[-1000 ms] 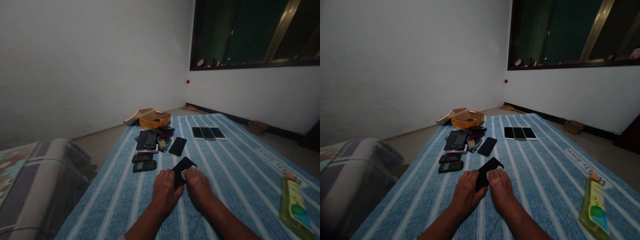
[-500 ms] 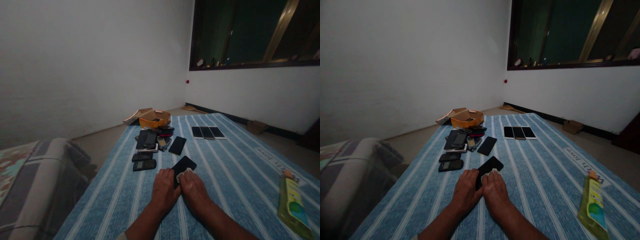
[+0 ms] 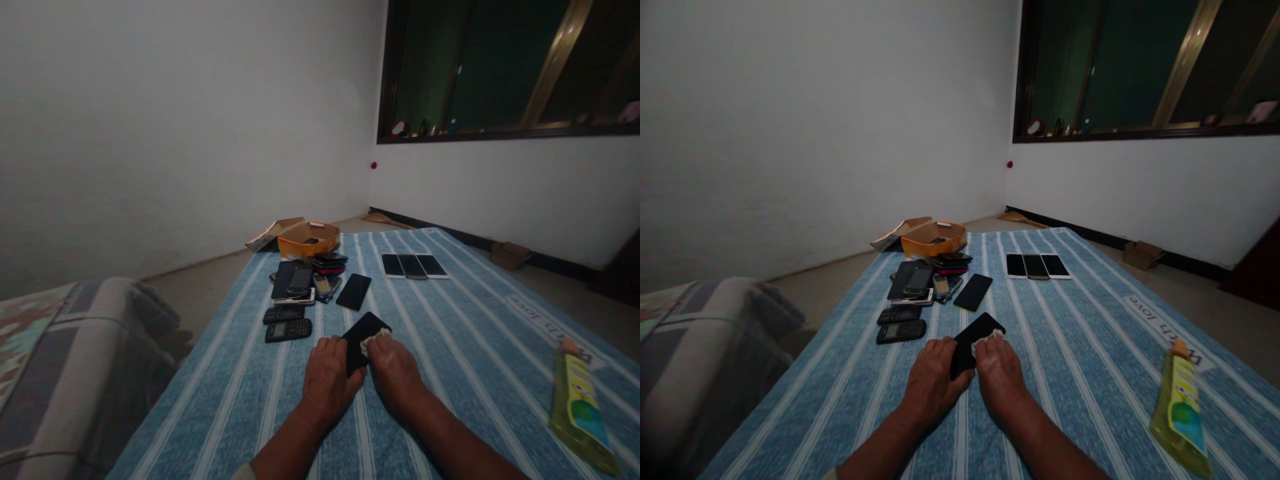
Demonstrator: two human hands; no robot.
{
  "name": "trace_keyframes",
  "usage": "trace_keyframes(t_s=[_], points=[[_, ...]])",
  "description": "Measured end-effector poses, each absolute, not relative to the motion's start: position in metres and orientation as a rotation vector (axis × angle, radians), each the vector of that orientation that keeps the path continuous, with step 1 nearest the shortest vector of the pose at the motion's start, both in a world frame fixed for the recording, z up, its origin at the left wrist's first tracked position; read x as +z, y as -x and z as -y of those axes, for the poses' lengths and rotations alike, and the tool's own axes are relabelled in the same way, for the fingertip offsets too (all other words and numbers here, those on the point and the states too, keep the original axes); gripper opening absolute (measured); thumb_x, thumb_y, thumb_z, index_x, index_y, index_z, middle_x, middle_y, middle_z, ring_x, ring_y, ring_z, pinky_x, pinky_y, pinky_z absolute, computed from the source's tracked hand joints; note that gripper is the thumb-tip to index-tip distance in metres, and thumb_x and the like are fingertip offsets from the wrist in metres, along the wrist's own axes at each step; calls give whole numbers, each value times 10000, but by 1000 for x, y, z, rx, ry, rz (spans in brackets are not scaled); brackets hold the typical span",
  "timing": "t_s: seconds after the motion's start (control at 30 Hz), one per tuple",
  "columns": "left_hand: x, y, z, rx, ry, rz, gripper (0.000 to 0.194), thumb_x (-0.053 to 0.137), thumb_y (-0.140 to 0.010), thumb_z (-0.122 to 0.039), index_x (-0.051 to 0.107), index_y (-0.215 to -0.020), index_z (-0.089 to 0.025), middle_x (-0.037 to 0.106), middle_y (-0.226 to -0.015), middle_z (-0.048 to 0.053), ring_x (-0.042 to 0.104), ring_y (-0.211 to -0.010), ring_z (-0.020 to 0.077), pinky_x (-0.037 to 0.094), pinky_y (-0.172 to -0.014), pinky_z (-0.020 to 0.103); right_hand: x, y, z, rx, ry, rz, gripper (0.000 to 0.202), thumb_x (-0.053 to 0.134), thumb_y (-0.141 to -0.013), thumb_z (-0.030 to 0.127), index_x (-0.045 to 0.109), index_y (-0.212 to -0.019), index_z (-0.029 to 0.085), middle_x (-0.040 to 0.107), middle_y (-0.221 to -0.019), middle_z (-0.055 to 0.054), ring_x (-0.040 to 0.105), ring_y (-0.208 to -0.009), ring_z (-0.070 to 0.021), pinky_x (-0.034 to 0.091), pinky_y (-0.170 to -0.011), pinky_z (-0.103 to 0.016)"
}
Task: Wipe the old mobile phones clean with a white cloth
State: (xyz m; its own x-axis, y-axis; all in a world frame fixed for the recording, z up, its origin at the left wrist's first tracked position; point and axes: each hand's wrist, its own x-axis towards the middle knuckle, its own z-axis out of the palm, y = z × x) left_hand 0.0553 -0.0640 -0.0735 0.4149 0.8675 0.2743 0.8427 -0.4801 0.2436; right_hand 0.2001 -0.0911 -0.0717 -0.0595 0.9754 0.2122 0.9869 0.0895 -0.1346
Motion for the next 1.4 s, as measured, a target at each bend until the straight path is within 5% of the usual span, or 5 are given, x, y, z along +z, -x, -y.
trace_keyframes(t_s=[0.13, 0.5, 0.97, 1.13, 1.4], points=[[-69, -56, 65, 516, -2572, -1578, 190, 621, -816, -285, 597, -961, -165, 657, -1036, 102, 560, -977, 284, 442, -869, 405, -82, -188, 97, -140, 1882, 2149, 267, 500, -907, 58, 673, -1096, 135, 665, -1174, -157, 560, -1195, -266, 388, -1029, -346], [-73, -55, 64, 561, -2558, -1558, 270, 665, -781, -303, 599, -1011, -176, 650, -1067, 89, 548, -995, 285, 431, -886, 419, -67, -213, 85, -42, 1955, 2098, 289, 438, -929, 68, 693, -1023, 165, 700, -1070, -100, 636, -1006, -219, 434, -879, -274], [-69, -30, 56, 516, -2460, -1327, 626, 735, -613, -174, 552, -1212, -173, 599, -1277, 128, 544, -1182, 308, 456, -1007, 430, -81, -195, 96, -130, 1992, 2235, 416, 457, -897, 37, 590, -1290, 54, 537, -1369, -223, 451, -1323, -318, 384, -1064, -366], [-69, -16, 51, 491, -2359, -1257, 723, 726, -593, -145, 524, -1286, -198, 538, -1395, 130, 495, -1286, 309, 394, -1093, 447, -72, -206, 92, -43, 1912, 2217, 344, 417, -919, 33, 678, -1131, 111, 639, -1213, -161, 544, -1201, -260, 414, -998, -311], [-65, -14, 49, 526, -2280, -1171, 610, 701, -634, -180, 542, -1223, -176, 606, -1258, 116, 560, -1163, 299, 434, -1015, 431, -71, -238, 77, 6, 1873, 2181, 293, 420, -933, 101, 689, -1020, 178, 660, -1047, -93, 583, -1033, -213, 425, -848, -258]])
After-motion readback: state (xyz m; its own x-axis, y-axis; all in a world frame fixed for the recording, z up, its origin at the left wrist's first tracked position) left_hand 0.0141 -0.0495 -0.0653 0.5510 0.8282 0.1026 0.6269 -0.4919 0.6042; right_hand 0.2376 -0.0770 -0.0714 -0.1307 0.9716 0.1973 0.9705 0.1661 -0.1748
